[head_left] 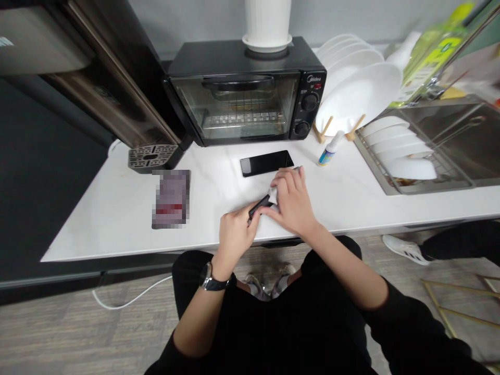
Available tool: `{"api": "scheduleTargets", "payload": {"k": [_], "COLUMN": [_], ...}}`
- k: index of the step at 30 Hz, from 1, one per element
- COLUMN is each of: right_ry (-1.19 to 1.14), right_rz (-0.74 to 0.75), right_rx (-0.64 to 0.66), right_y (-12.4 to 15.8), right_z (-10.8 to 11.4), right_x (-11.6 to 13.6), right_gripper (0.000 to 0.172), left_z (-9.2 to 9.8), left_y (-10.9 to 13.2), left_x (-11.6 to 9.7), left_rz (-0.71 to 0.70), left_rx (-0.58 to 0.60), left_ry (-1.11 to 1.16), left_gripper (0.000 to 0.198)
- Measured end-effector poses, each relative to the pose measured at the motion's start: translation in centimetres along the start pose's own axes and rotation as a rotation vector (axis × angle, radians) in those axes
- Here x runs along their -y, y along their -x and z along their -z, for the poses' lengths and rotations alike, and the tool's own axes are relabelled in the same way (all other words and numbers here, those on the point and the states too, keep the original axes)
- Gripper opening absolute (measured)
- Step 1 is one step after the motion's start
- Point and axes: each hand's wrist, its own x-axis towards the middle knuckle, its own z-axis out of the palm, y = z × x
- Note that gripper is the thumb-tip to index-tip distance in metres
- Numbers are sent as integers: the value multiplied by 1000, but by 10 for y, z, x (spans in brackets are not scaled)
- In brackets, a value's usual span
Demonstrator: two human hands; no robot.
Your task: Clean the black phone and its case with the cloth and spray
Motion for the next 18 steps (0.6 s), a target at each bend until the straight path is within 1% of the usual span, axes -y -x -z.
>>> {"api": "scheduleTargets", "payload": {"k": [3, 4, 6, 7, 9, 11, 14, 16, 18], "right_ry": [-73, -87, -88, -78, -47, -8, 30, 35, 26], "right_rz": [116, 157, 230, 257, 271, 209, 67, 12, -11], "right_rx": [47, 65, 86, 90, 107, 109, 75, 47, 13], "right_y": [14, 17, 19, 18, 14, 8, -1, -4, -3], "right_z": [-10, -11, -12, -11, -6, 1, 10, 11, 8], "right_x": [42, 52, 59, 56, 38, 10, -28, -38, -30], "right_gripper": [85, 89, 91, 90, 86, 83, 80, 81, 84], "left_z": [-6, -7, -9, -8, -6, -3, 2, 3, 3], "left_y": [3, 4, 5, 5, 5, 4, 2, 0, -1], "left_x": [17, 22, 28, 28, 23, 13, -1, -5, -5], "left_rz": [-3, 20, 45, 36, -12, -35, -3, 8, 11], "left_rx": [50, 69, 89, 88, 66, 42, 26, 24, 28], "left_ry": [11, 16, 27, 18, -19, -45, -40, -35, -13], "left_gripper": [17, 15, 19, 22, 27, 27, 31, 33, 33]}}
